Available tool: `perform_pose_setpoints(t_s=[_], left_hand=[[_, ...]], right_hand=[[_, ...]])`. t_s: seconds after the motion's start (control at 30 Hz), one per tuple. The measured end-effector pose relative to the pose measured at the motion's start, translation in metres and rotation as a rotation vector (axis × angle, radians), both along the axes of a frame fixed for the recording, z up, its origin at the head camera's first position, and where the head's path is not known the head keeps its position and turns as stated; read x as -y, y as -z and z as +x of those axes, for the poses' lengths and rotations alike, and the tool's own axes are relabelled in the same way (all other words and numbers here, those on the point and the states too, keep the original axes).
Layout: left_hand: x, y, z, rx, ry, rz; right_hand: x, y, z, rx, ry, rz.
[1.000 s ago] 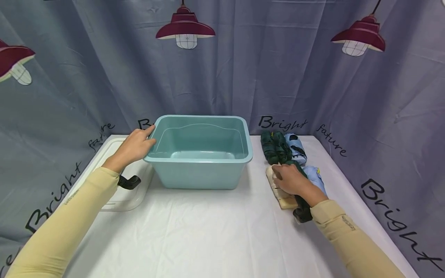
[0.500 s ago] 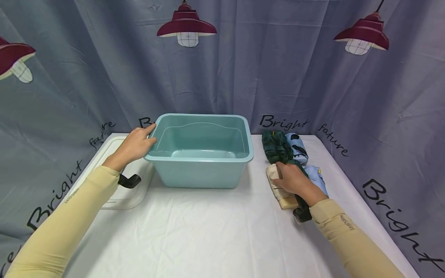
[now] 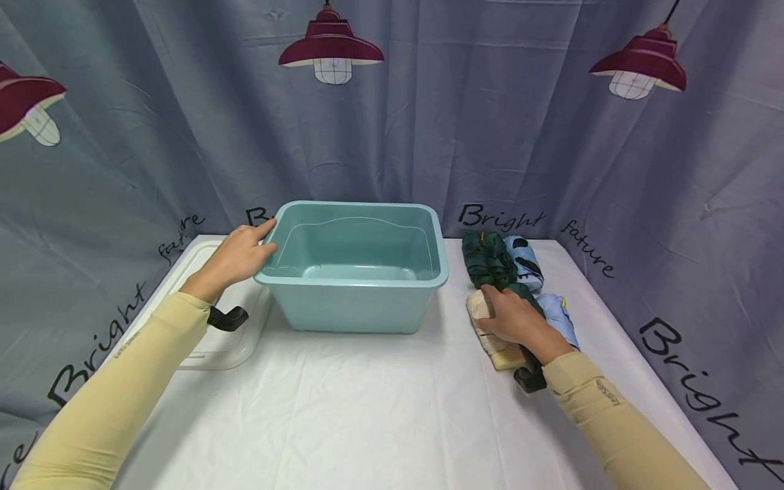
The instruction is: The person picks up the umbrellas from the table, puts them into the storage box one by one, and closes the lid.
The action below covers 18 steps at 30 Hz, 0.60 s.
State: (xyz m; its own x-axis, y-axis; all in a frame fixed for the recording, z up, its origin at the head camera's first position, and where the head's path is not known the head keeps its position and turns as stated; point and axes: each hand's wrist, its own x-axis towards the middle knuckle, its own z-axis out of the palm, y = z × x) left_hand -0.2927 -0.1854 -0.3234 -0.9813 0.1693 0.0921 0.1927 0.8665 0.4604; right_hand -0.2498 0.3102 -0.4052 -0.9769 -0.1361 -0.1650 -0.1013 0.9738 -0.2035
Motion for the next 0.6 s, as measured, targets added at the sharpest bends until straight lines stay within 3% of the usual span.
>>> perform_pose_setpoints(t_s=[0.33,0.6], left_hand=[[0.003,-0.001,-0.001,-0.007,0.017,-0.003],[-0.001,-0.001,0.001,-0.005,-0.012,-0.058]], right_hand=[[0.004,0.004,-0.004,0.087,0.020,0.004],[0.011,0.002,-0.003,0.085,0.053,0.002]])
